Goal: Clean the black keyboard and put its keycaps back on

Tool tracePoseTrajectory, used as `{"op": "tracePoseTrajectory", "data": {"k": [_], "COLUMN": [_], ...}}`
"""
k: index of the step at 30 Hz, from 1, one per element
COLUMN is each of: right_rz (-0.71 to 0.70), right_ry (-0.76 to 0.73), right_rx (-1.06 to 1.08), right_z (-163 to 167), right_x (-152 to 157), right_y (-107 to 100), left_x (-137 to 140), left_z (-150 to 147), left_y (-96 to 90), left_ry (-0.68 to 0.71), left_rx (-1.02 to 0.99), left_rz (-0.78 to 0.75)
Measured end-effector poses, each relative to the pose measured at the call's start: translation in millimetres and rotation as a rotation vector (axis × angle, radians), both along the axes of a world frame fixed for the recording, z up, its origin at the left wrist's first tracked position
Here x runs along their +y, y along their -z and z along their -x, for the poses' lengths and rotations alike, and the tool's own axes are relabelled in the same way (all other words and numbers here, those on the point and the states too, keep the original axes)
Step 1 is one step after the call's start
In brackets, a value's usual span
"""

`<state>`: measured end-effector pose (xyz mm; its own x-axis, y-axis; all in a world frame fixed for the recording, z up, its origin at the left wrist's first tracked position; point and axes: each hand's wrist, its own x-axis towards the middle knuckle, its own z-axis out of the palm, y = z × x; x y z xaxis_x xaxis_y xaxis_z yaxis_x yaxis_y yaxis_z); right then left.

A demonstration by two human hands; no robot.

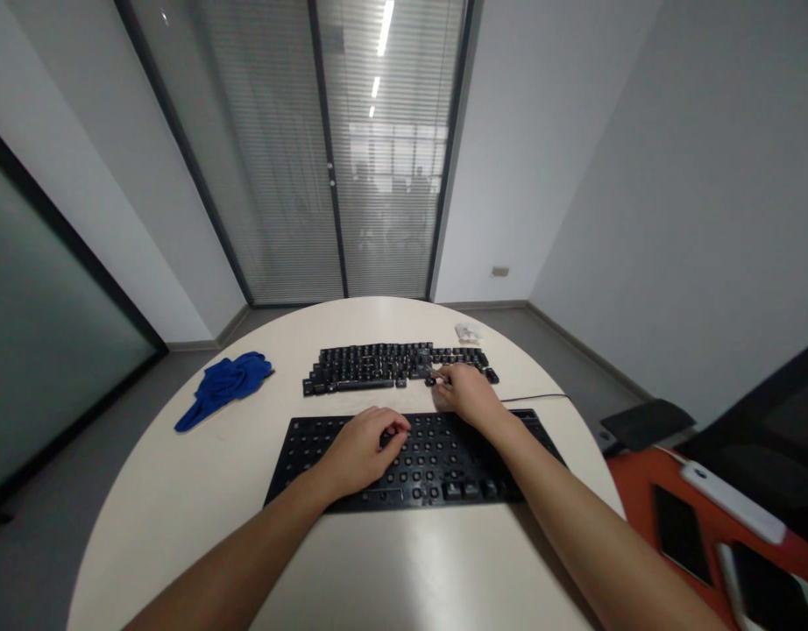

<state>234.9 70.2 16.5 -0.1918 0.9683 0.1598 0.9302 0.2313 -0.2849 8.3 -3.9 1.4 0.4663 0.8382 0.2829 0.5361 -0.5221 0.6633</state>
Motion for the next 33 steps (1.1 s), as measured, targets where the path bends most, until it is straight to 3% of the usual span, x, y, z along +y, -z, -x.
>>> {"op": "tracePoseTrajectory", "data": {"k": [11,18,33], "right_rz": [0.028,0.097,0.021], "right_ry": [-0.100,0.028,-0.033], "right_rx": [0.032,0.012,-0.070], "right_z": [14,15,20], "right_x": [-1,-9,-13], "right_y": [3,1,1], "left_x": [1,1,2], "left_z": [3,2,1], "left_y": [2.2,1.0,5.5], "left_ry": [0.011,0.008,-0.004], "left_rx": [-0.007,-0.003,0.002], "left_rz": [-0.019,-0.011,-0.031]}}
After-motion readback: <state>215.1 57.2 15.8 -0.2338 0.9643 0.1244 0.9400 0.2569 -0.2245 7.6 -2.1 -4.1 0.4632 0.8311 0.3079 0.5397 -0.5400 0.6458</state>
